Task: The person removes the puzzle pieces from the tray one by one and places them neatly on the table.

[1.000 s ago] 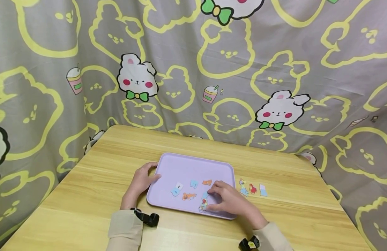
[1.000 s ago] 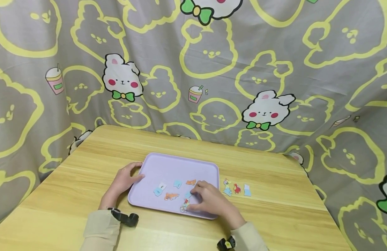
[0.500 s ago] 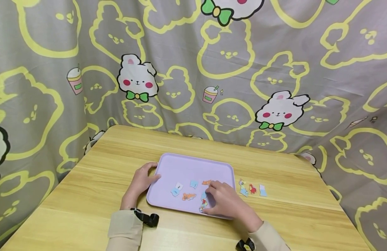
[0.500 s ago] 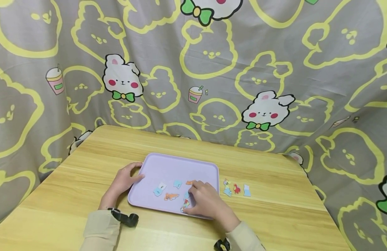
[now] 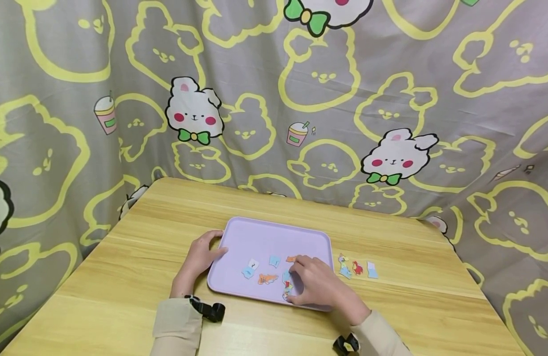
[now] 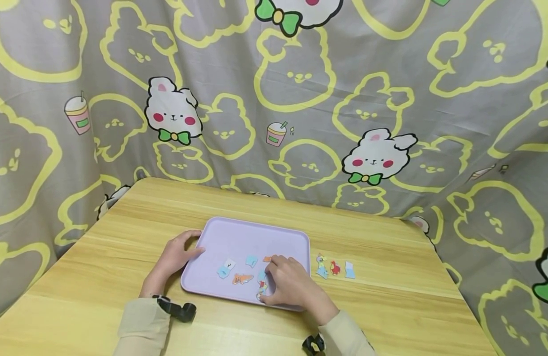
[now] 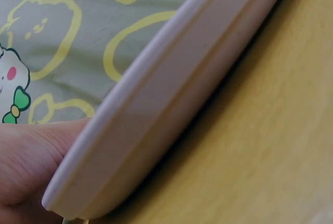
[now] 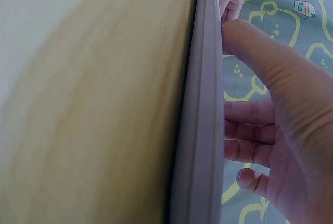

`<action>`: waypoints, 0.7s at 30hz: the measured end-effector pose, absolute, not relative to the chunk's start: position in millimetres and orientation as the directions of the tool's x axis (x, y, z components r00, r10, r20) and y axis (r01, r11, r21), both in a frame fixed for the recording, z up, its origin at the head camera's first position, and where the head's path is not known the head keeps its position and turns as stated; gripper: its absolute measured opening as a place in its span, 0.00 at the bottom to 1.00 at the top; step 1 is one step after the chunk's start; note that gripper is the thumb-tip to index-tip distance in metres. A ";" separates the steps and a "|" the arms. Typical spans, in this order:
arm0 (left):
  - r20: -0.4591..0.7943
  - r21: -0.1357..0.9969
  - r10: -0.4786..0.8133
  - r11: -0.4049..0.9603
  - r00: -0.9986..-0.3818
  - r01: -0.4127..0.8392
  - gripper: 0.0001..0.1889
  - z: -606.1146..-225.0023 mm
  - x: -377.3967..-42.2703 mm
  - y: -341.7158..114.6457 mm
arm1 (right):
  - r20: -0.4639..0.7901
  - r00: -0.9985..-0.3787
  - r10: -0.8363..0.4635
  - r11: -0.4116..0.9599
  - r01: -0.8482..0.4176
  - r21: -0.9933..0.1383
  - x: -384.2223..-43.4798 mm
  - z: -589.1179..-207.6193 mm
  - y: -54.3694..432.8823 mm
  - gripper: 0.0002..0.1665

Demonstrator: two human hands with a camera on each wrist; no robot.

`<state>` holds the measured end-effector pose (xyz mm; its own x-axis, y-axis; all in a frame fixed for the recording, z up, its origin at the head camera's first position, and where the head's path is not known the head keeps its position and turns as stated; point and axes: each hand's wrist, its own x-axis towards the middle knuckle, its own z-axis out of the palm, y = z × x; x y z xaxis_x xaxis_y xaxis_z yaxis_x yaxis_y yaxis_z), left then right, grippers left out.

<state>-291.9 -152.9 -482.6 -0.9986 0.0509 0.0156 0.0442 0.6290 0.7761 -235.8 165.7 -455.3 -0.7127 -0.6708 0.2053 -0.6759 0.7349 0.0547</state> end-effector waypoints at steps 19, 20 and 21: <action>0.027 0.779 0.057 0.624 -0.998 0.057 0.27 -483.4 -292.6 -154.3 | 0.189 -0.710 -0.679 0.730 -0.680 0.068 -239.3 -453.8 159.8 0.38; 0.027 0.779 0.059 0.625 -0.998 0.058 0.27 -483.4 -292.5 -154.4 | 0.189 -0.707 -0.682 0.728 -0.682 0.072 -239.7 -453.5 159.4 0.37; 0.027 0.779 0.060 0.625 -0.998 0.059 0.27 -483.3 -292.6 -154.5 | 0.188 -0.704 -0.685 0.725 -0.684 0.076 -240.2 -453.0 159.0 0.37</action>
<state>-292.6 -154.5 -483.3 -0.9978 0.0599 0.0270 0.0586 0.6246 0.7787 -240.2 159.0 -453.0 -0.7045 -0.6845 0.1875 -0.6844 0.7251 0.0759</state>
